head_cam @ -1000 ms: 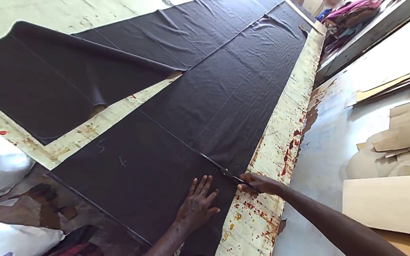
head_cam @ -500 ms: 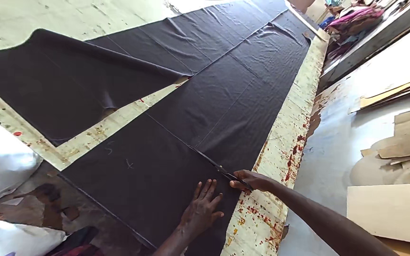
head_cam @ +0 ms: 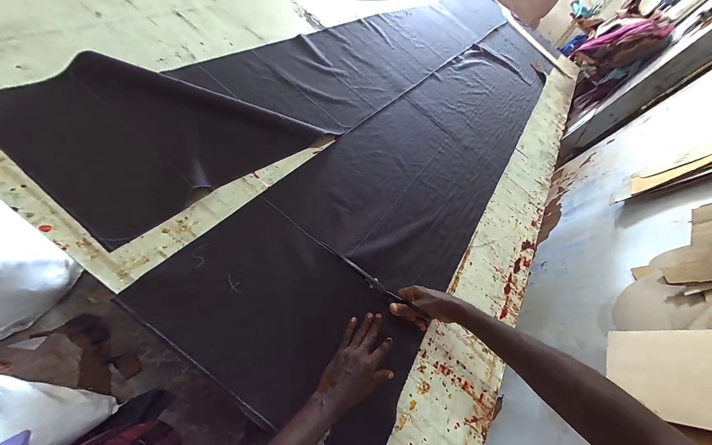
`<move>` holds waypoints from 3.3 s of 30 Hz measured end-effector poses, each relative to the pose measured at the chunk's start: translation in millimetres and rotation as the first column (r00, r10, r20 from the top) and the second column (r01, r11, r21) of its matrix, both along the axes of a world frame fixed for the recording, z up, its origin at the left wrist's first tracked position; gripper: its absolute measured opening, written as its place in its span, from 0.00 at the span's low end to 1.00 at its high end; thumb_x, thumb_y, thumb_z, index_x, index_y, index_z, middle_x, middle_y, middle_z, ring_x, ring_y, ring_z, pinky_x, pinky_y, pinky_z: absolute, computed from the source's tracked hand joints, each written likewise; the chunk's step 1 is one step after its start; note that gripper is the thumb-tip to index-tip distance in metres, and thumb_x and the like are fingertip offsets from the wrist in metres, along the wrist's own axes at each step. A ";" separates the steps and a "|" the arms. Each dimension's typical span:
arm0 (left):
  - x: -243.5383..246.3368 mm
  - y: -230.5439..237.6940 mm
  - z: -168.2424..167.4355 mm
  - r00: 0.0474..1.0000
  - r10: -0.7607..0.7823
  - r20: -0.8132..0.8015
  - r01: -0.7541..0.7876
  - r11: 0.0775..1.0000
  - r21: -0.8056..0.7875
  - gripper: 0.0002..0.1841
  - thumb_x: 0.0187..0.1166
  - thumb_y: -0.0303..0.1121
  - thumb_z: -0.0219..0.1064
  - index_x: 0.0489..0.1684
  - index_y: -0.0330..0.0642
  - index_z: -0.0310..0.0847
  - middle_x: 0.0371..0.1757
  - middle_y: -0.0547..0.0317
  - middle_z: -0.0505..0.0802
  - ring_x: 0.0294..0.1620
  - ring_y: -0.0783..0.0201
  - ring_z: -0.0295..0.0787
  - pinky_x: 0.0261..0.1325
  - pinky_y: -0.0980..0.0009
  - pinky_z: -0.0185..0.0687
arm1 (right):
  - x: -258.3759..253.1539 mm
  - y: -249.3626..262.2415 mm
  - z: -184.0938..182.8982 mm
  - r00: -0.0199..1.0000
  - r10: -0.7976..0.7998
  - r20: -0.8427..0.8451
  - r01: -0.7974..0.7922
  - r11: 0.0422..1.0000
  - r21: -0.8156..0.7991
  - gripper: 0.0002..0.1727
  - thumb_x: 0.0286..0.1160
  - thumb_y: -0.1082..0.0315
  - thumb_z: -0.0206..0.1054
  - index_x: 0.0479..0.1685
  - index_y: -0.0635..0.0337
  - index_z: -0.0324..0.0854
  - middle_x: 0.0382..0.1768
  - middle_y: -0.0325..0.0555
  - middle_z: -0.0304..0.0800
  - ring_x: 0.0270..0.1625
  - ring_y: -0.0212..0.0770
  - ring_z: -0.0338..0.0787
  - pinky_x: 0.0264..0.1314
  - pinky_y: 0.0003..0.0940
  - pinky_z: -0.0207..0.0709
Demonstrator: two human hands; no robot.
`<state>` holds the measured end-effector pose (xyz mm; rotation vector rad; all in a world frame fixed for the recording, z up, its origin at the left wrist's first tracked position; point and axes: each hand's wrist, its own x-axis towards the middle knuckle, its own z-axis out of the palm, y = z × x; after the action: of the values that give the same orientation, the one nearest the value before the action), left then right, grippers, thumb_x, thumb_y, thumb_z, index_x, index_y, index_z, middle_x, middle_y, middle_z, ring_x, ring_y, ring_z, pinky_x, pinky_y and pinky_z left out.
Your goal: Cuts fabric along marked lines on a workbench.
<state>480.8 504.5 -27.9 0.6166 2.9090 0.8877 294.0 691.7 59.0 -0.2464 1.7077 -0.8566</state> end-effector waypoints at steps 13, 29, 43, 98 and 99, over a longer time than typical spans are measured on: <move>-1.6 -0.1 -1.2 0.999 -0.013 0.051 0.012 1.000 0.015 0.33 0.84 0.66 0.51 0.82 0.61 0.74 0.95 0.49 0.59 0.97 0.49 0.43 0.94 0.39 0.32 | -19.2 -34.3 6.0 0.999 0.039 0.018 -0.038 0.999 -0.009 0.24 0.81 0.41 0.66 0.42 0.56 0.74 0.21 0.39 0.75 0.19 0.34 0.78 0.26 0.31 0.79; -3.8 -2.3 4.7 0.991 -0.055 0.125 0.055 0.998 0.007 0.35 0.86 0.65 0.48 0.87 0.57 0.68 0.97 0.47 0.52 0.98 0.47 0.36 0.94 0.38 0.26 | -38.5 -70.3 2.2 0.999 0.031 -0.015 -0.031 0.999 -0.029 0.25 0.80 0.41 0.67 0.41 0.57 0.74 0.19 0.39 0.74 0.17 0.35 0.76 0.24 0.32 0.78; -4.0 -1.6 4.8 0.989 -0.072 0.131 0.074 0.997 -0.006 0.35 0.86 0.64 0.49 0.86 0.53 0.68 0.96 0.45 0.51 0.97 0.44 0.36 0.93 0.36 0.29 | -48.5 -105.0 1.7 0.999 0.003 -0.043 -0.002 1.000 0.004 0.27 0.79 0.39 0.67 0.42 0.57 0.74 0.19 0.38 0.74 0.17 0.34 0.77 0.23 0.32 0.78; 1.8 -2.1 1.1 1.000 0.000 -0.022 -0.002 0.997 -0.073 0.36 0.84 0.69 0.44 0.83 0.58 0.74 0.92 0.50 0.64 0.96 0.48 0.45 0.94 0.40 0.31 | 23.2 -133.4 -39.2 0.628 -0.564 -0.537 0.292 0.810 -0.509 0.29 0.70 0.40 0.76 0.40 0.60 0.79 0.21 0.46 0.78 0.18 0.42 0.78 0.23 0.41 0.78; 1.7 -1.6 3.2 1.000 0.012 -0.019 -0.013 0.998 -0.062 0.36 0.84 0.69 0.46 0.82 0.58 0.75 0.91 0.50 0.67 0.96 0.48 0.48 0.95 0.41 0.32 | 39.6 -120.7 -29.8 0.644 -0.638 -0.422 0.340 0.734 -0.588 0.27 0.71 0.42 0.76 0.40 0.60 0.79 0.19 0.44 0.78 0.15 0.38 0.78 0.20 0.36 0.79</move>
<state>482.5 502.8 -24.6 0.6065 2.9474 0.7938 333.6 571.0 29.3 -0.3995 2.1956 -1.7794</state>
